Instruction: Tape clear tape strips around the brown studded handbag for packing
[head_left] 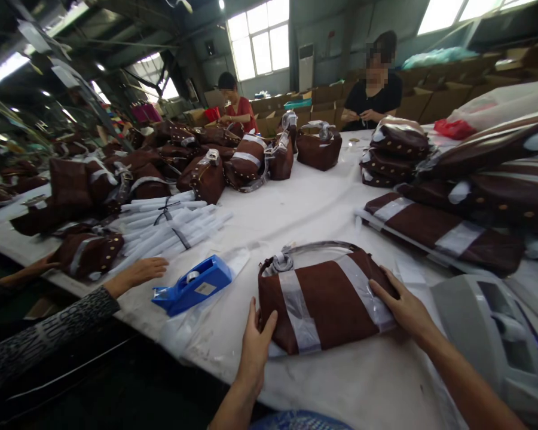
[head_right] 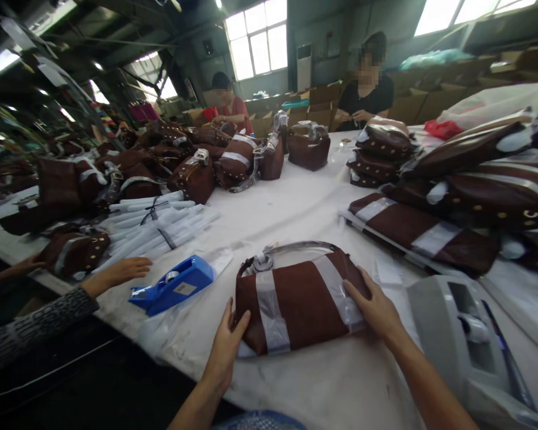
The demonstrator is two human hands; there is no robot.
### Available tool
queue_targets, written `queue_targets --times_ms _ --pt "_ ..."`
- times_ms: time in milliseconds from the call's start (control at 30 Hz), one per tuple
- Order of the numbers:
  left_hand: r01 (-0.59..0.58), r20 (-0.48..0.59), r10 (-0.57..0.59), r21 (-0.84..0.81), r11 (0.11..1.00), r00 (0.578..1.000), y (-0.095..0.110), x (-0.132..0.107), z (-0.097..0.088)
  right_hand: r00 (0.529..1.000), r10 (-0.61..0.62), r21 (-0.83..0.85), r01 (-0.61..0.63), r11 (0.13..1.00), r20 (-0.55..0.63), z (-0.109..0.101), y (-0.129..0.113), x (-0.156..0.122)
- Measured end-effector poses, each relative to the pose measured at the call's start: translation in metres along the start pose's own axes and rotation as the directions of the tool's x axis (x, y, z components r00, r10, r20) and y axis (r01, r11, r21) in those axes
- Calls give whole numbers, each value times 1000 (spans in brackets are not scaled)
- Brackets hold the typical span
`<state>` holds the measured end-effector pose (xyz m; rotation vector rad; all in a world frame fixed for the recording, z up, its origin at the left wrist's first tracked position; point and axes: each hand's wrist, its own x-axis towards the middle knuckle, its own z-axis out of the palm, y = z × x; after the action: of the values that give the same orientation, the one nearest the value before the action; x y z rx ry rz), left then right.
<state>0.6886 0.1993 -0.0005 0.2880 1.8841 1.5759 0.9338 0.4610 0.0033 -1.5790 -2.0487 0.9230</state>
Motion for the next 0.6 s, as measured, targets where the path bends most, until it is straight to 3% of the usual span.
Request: queue_targets --times_ms 100,167,267,333,400,467,533,600 --pt "-34 25 35 -59 998 999 11 -5 6 1000 14 39 -14 999 -5 -2 -4 -8" --pt "-76 35 79 -85 994 996 19 -11 5 997 -10 101 18 995 -76 -4 -8 -22" --pt "-171 70 180 -127 977 981 33 -19 -8 972 -34 241 92 966 -232 -9 -16 -50" --pt "-223 91 241 -175 959 966 44 -22 -20 967 15 443 103 890 -255 -12 -15 -67" --pt "-233 111 263 -226 946 958 54 -24 -33 991 68 654 25 756 -117 -15 -6 -79" --pt "-205 137 242 -240 949 961 59 -27 -44 990 49 731 -130 669 131 -16 10 -86" --pt "-173 154 208 -213 962 966 58 -30 -55 947 -20 682 -216 699 321 -15 26 -91" --pt "-150 152 177 -170 974 972 52 -32 -65 919 -84 631 -195 751 384 -15 33 -100"
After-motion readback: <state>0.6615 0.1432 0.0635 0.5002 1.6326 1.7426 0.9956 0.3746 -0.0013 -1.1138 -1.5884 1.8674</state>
